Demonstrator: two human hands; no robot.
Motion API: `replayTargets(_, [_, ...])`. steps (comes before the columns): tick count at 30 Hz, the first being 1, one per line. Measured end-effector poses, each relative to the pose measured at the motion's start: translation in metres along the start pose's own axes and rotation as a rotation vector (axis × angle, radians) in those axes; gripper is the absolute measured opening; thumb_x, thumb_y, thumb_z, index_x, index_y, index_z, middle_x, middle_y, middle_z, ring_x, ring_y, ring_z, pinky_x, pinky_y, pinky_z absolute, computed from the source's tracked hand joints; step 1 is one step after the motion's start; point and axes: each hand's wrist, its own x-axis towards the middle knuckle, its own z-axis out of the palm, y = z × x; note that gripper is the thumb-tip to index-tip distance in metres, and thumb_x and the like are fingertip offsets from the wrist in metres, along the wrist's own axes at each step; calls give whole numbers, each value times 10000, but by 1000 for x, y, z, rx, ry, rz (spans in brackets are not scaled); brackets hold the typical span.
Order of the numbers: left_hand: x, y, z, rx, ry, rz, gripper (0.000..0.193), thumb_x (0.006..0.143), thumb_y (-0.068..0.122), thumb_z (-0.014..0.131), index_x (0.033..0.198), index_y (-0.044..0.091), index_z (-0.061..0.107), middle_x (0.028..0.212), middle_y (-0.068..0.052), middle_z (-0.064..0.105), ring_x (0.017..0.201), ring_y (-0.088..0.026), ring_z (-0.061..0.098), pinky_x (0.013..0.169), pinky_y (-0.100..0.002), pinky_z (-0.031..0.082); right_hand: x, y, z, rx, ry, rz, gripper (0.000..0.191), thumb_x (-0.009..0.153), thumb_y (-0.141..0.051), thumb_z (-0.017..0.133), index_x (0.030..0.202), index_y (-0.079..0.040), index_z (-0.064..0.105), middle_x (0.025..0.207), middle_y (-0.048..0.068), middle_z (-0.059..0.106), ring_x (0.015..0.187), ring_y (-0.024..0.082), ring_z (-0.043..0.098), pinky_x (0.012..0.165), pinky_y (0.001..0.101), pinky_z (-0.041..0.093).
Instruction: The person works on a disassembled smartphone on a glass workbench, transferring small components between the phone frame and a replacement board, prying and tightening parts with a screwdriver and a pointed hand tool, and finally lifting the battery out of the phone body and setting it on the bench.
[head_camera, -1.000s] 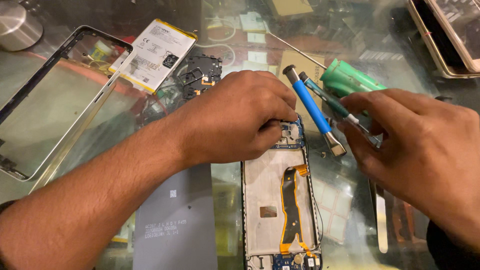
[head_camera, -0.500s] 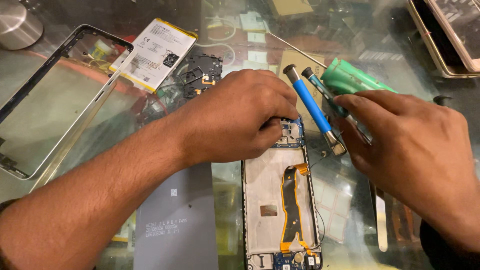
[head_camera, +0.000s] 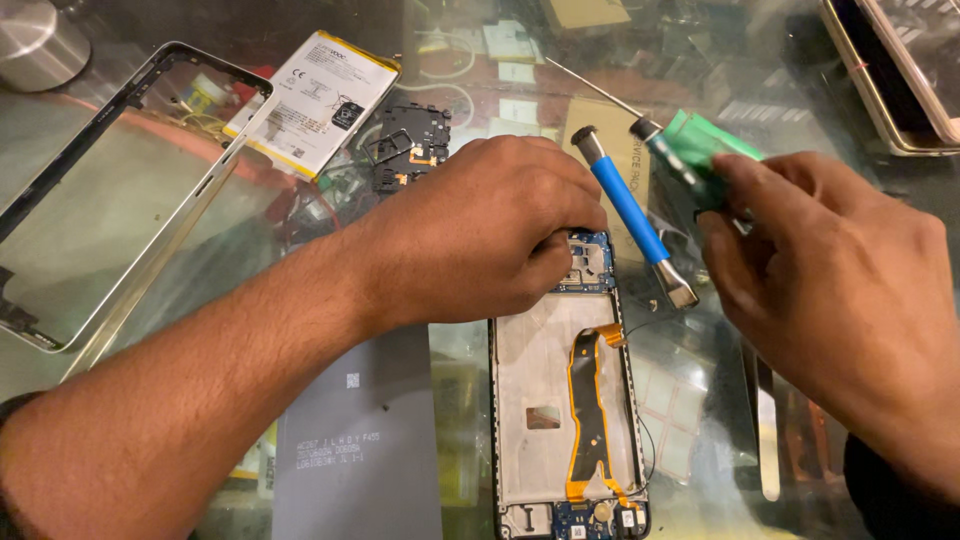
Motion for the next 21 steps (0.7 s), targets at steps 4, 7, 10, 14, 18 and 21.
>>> replayTargets(4, [0,2,-1,-9,-2,-20,214,794,10,625,966,-10,752,984,-172,735,1017,-369,685,920,-475,536,-10,17,5,83,116,-56,298,976,-158,694,1230,-2,676,1059,184,671,720,238,678,636,373,540])
replayTargets(7, [1,2,-1,-7,3,-9,225,787,4,619,966,-6,754,997,-169,736,1013,-365,688,914,-470,539,-19,38,14,334,175,-39,225,1111,-190,635,1255,-28,574,1072,166,617,778,183,659,708,327,535])
replayTargets(10, [1,2,-1,-2,13,13,225,788,4,623,973,-16,748,1002,-170,734,1010,-371,686,914,-473,541,-20,60,21,679,167,50,186,1188,-161,580,1319,-54,505,863,97,614,738,127,613,679,263,491])
replayTargets(14, [0,1,-1,-9,-1,-14,221,792,5,624,971,-14,751,973,-168,731,993,-365,689,903,-477,542,-11,80,21,1163,0,107,172,1068,-98,579,1229,-107,520,867,100,694,669,128,624,647,274,488])
replayTargets(18, [1,0,-1,-3,-7,-5,209,791,5,626,958,-18,750,959,-175,728,986,-375,684,899,-485,536,-8,83,8,708,-127,-204,249,943,13,650,1130,-99,529,961,122,727,1025,212,773,889,357,632])
replayTargets(21, [1,-1,0,-5,6,7,222,787,6,626,968,-21,750,971,-180,726,994,-377,684,909,-482,535,0,79,1,655,-241,-380,328,783,9,718,1048,-150,607,963,58,778,998,178,803,930,374,591])
